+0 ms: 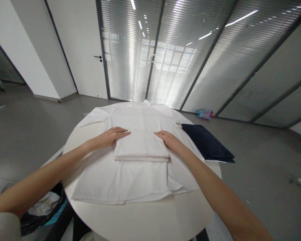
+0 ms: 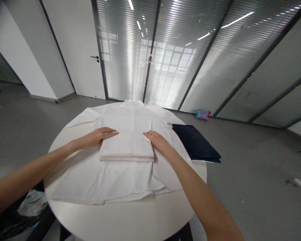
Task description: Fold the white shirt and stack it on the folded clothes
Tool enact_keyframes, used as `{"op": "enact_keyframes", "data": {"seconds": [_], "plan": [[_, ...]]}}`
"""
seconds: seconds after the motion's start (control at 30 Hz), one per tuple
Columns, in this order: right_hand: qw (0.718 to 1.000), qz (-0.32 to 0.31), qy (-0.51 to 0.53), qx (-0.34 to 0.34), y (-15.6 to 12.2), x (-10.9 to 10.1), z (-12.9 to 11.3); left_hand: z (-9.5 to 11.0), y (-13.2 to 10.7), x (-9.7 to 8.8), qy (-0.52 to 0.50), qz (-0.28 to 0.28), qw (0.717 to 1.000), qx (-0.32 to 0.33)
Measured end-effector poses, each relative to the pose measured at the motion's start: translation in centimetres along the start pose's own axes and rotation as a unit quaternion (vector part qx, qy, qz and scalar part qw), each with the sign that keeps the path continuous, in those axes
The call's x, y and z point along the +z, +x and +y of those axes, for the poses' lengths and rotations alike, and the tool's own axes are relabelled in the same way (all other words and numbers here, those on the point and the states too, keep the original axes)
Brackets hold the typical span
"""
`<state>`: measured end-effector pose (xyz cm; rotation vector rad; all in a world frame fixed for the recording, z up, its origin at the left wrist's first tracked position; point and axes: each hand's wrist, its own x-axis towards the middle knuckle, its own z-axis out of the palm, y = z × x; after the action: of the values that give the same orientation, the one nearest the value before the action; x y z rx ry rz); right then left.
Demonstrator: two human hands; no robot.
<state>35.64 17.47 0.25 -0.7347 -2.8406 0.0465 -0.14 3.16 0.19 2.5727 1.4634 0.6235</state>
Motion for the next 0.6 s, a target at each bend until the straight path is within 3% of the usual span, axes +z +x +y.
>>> {"op": "enact_keyframes", "data": {"seconds": [0.1, 0.2, 0.27, 0.4, 0.47, 0.6], "plan": [[0.998, 0.003, -0.002, 0.059, 0.9, -2.6, -1.2, 1.5, 1.2, -1.5, -0.034, 0.035, 0.997, -0.063], [0.988, 0.077, 0.055, 0.122, 2.9, -3.8, -4.5, 4.2, 3.4, -1.0, -0.069, 0.065, 0.988, -0.124], [0.984, 0.080, 0.106, 0.122, 4.2, -3.0, -7.4, 6.2, 4.6, 0.6, -0.048, 0.054, 0.988, -0.137], [0.990, 0.003, 0.083, 0.116, 4.2, 0.2, -11.4, 8.9, 4.9, 4.6, 0.046, 0.029, 0.987, -0.152], [0.992, -0.010, 0.048, 0.118, 3.2, 1.4, -11.5, 9.1, 4.2, 5.7, 0.078, 0.033, 0.985, -0.150], [0.991, -0.019, 0.013, 0.133, 1.1, 2.0, -9.4, 8.2, 2.7, 6.3, 0.090, 0.029, 0.986, -0.135]]}}
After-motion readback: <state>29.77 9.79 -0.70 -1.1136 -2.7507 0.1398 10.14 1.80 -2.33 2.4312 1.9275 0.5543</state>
